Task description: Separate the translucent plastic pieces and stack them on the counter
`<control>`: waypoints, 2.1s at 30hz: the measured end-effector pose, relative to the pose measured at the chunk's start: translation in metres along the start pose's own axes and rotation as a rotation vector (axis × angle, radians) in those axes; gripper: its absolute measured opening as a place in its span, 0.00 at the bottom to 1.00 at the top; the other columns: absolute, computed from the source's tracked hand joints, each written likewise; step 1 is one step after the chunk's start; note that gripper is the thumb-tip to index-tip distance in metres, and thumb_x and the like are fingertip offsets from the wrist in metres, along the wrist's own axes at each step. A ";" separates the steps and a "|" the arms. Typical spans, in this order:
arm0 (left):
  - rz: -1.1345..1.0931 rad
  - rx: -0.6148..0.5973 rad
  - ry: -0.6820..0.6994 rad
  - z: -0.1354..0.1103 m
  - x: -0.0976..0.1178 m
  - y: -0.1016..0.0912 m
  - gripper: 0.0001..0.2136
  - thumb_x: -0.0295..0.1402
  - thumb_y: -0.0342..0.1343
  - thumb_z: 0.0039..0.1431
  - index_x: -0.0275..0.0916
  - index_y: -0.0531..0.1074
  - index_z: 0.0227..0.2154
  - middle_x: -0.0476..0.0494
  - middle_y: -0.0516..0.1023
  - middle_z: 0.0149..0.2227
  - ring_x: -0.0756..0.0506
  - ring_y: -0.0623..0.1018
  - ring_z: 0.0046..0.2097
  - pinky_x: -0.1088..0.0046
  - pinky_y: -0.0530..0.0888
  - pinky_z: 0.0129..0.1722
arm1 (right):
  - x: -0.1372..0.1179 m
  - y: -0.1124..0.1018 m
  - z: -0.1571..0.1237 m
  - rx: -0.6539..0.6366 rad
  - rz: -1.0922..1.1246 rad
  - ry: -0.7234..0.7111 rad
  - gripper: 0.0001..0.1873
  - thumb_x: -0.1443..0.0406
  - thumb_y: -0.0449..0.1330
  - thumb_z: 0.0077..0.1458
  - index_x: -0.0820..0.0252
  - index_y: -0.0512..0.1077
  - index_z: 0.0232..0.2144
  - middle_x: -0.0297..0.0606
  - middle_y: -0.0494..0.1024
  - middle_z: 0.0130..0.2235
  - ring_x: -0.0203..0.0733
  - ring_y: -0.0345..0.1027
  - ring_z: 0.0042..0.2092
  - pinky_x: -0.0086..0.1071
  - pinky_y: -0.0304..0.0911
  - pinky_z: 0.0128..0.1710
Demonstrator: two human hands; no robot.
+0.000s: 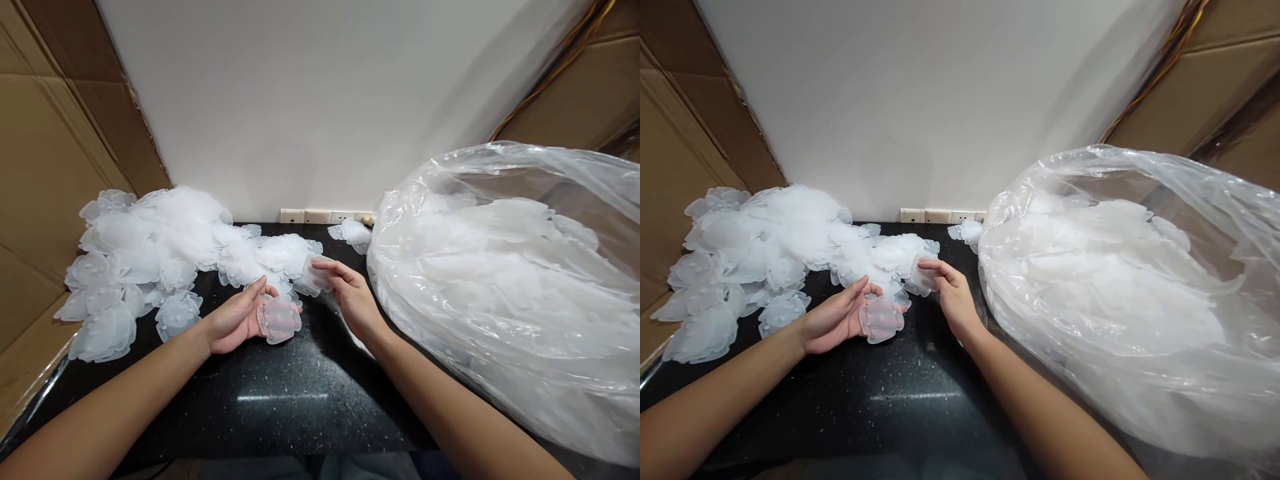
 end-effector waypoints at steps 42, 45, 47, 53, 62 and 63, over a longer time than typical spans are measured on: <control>-0.041 0.624 0.529 -0.004 0.041 -0.027 0.10 0.21 0.52 0.41 0.34 0.73 0.28 0.49 0.74 0.25 0.52 0.72 0.27 0.79 0.70 0.24 | 0.019 0.017 -0.003 -0.516 -0.864 -0.401 0.10 0.65 0.68 0.52 0.55 0.75 0.38 0.42 0.72 0.43 0.48 0.66 0.47 0.44 0.63 0.49; 0.081 0.566 0.449 -0.004 0.037 -0.028 0.05 0.28 0.53 0.44 0.36 0.72 0.26 0.51 0.70 0.21 0.52 0.69 0.24 0.79 0.65 0.22 | 0.017 0.026 -0.004 -0.527 -0.903 -0.477 0.03 0.69 0.63 0.54 0.57 0.73 0.30 0.42 0.74 0.39 0.48 0.66 0.44 0.45 0.62 0.49; 0.180 0.522 0.421 -0.005 0.036 -0.027 0.08 0.37 0.55 0.49 0.37 0.70 0.24 0.52 0.67 0.20 0.52 0.67 0.23 0.77 0.63 0.22 | 0.014 0.028 -0.003 -0.468 -0.771 -0.416 0.06 0.70 0.60 0.54 0.57 0.70 0.26 0.40 0.75 0.37 0.45 0.66 0.41 0.42 0.61 0.47; 0.986 0.577 0.494 -0.008 0.040 -0.023 0.21 0.44 0.62 0.49 0.40 0.57 0.16 0.56 0.56 0.16 0.52 0.57 0.21 0.74 0.55 0.23 | 0.012 0.017 0.000 -0.190 0.131 0.244 0.12 0.59 0.62 0.53 0.57 0.65 0.25 0.28 0.68 0.24 0.34 0.62 0.26 0.31 0.64 0.33; 1.642 0.454 0.557 0.008 0.023 -0.031 0.15 0.46 0.57 0.57 0.46 0.77 0.43 0.48 0.74 0.47 0.50 0.73 0.28 0.71 0.69 0.33 | 0.009 0.017 0.000 -0.189 0.458 0.569 0.12 0.63 0.52 0.67 0.62 0.70 0.33 0.37 0.77 0.27 0.38 0.73 0.29 0.33 0.71 0.34; 1.674 0.450 0.553 0.008 0.022 -0.031 0.15 0.46 0.57 0.58 0.46 0.77 0.43 0.48 0.74 0.48 0.51 0.73 0.27 0.71 0.70 0.32 | 0.010 0.016 0.000 -0.199 0.465 0.581 0.15 0.61 0.50 0.68 0.62 0.69 0.32 0.37 0.77 0.27 0.38 0.73 0.28 0.34 0.71 0.34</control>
Point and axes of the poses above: each hand's wrist, its own z-axis towards the middle knuckle, its own y-axis out of the palm, x = y × z, the point moved 2 cm from there along z, towards the middle knuckle
